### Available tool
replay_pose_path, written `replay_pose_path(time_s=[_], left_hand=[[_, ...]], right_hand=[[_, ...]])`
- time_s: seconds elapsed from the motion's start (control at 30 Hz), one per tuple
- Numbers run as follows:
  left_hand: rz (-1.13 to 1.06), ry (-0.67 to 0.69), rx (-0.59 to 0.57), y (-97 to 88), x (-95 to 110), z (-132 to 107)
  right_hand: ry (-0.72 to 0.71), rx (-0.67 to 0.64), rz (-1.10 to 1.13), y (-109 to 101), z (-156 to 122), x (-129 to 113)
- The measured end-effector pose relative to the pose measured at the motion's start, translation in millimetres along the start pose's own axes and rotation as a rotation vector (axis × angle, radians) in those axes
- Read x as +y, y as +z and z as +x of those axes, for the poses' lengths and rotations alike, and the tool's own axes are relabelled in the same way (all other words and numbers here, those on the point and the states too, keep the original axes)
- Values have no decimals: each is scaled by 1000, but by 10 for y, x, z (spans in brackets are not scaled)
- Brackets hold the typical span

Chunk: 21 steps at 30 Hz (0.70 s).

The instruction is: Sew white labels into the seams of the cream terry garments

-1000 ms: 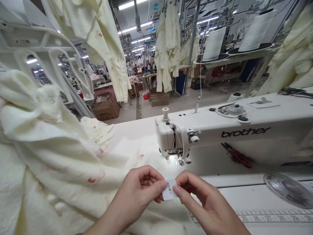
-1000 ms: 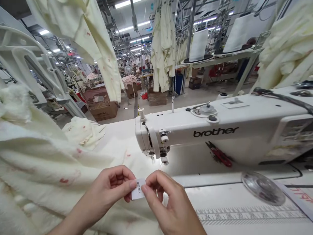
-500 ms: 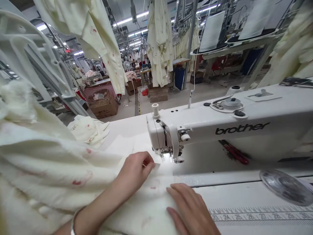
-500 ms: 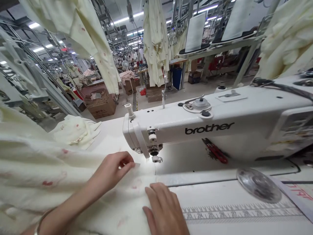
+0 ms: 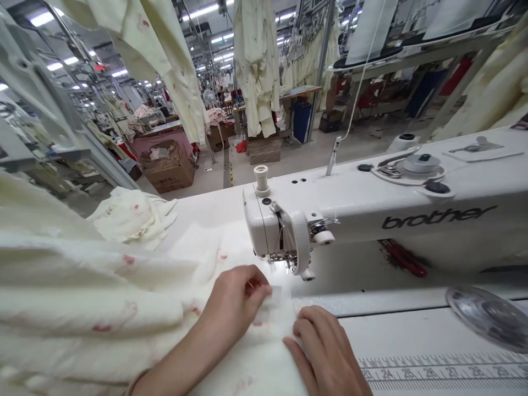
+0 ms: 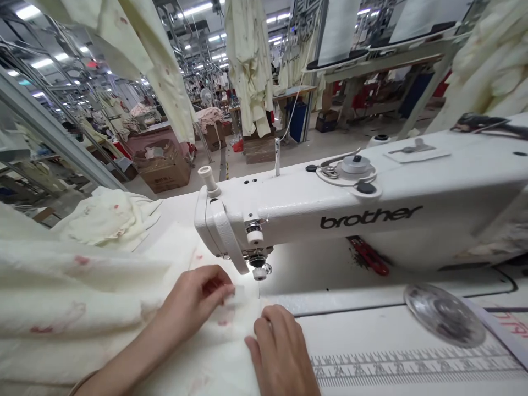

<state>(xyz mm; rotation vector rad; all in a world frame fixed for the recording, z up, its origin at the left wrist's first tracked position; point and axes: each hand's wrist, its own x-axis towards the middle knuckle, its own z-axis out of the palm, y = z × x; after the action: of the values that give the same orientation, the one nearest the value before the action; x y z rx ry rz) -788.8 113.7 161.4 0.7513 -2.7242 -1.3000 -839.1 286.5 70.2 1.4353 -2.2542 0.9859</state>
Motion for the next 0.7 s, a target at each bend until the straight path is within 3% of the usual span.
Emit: replay_pose_path(time_s=[0.07, 0.13, 0.27, 0.7], left_hand=[[-219, -169, -133, 107, 11, 14], [-293, -257, -158, 207, -30, 65], [-205, -282, -117, 290, -110, 165], [-89, -279, -116, 290, -96, 195]], right_hand=[[-26, 41, -48, 19, -63, 25], [-34, 32, -87, 23, -100, 39], [-17, -23, -91, 11, -109, 44], [-8, -60, -125, 25, -116, 23]])
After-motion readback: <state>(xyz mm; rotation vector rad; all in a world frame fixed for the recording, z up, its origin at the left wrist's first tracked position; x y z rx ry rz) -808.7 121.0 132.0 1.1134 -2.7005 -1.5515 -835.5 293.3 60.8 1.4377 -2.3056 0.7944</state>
